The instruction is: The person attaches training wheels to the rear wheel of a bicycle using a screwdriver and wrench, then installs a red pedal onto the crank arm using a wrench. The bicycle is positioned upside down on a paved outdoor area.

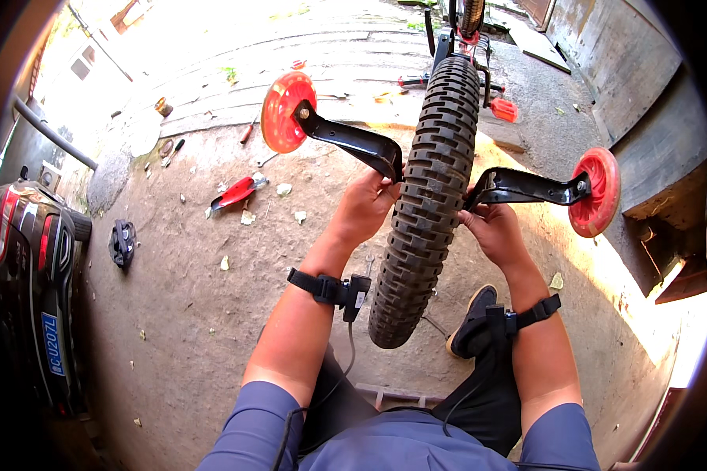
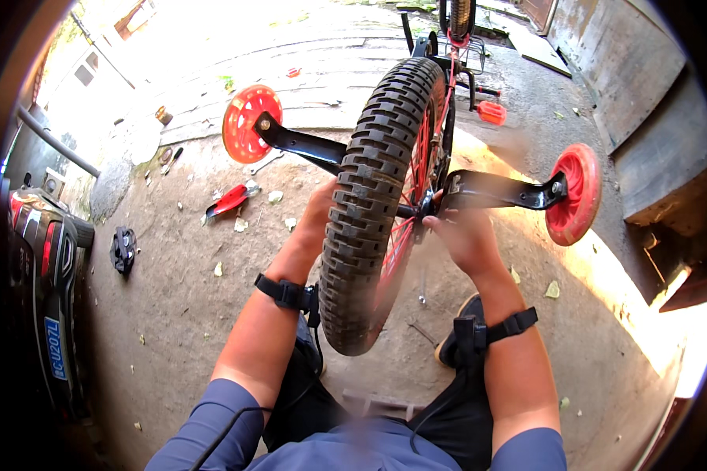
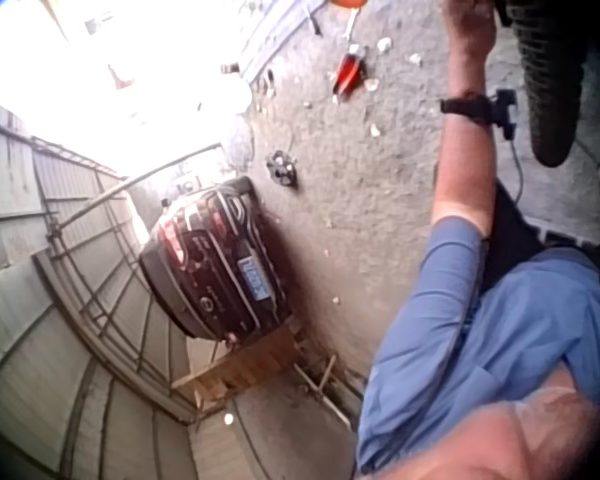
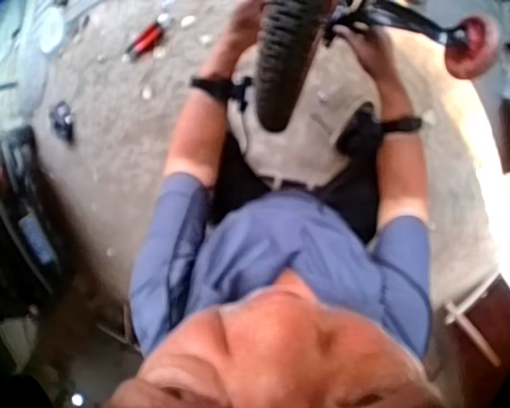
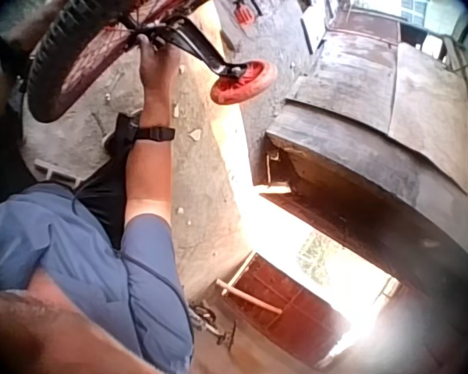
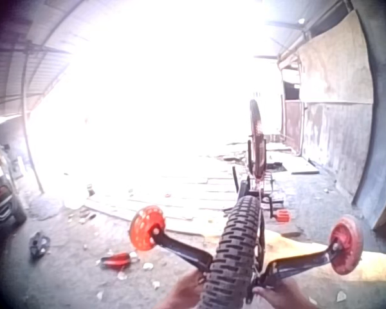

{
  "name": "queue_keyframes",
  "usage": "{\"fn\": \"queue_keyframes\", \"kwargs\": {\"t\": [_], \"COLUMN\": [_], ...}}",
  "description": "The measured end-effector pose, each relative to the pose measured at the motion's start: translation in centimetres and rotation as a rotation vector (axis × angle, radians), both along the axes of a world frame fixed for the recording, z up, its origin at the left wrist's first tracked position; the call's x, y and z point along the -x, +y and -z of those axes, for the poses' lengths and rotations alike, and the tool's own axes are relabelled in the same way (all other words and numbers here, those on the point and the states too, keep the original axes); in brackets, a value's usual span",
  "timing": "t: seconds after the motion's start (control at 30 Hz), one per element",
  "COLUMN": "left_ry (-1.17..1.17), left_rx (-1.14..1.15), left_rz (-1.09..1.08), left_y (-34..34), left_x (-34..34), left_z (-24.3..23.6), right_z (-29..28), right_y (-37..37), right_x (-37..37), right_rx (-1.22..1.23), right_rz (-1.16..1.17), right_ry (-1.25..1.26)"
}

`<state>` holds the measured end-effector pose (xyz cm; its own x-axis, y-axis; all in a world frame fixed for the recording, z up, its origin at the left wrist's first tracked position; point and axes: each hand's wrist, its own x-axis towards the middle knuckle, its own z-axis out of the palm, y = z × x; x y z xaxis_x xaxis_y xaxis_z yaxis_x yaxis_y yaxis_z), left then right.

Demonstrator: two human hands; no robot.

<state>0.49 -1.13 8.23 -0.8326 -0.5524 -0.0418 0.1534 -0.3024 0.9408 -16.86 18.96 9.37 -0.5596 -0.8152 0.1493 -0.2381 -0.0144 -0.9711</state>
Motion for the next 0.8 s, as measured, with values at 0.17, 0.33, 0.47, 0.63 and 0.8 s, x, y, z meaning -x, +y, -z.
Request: {"fn": "queue_keyframes", "kwargs": {"t": [0.17, 0.33, 0.47, 0.63, 0.8], "left_ry": [-0.016, -0.018, -0.009, 0.003, 0.011], "left_rx": [0.060, -0.007, -0.016, 0.020, 0.075], "left_rz": [-0.021, -0.001, -0.007, -0.029, -0.038], "left_y": [0.2, -0.4, -0.1, 0.2, 0.5], "left_x": [0.1, 0.2, 0.2, -0.1, -0.8], "left_z": [-0.1, 0.8, 0.4, 0.0, -0.5], "right_z": [0.2, 0.2, 0.0, 0.1, 0.5], "right_y": [0.2, 0.2, 0.2, 0.1, -0.1], "right_x": [0.3, 0.5, 0.5, 0.4, 0.3], "right_rx": [-0.030, -0.058, -0.046, -0.065, 0.002], "right_rz": [-0.013, -0.079, -0.075, -0.066, -0.001], "right_ry": [0.026, 0.079, 0.060, 0.101, 0.052]}}
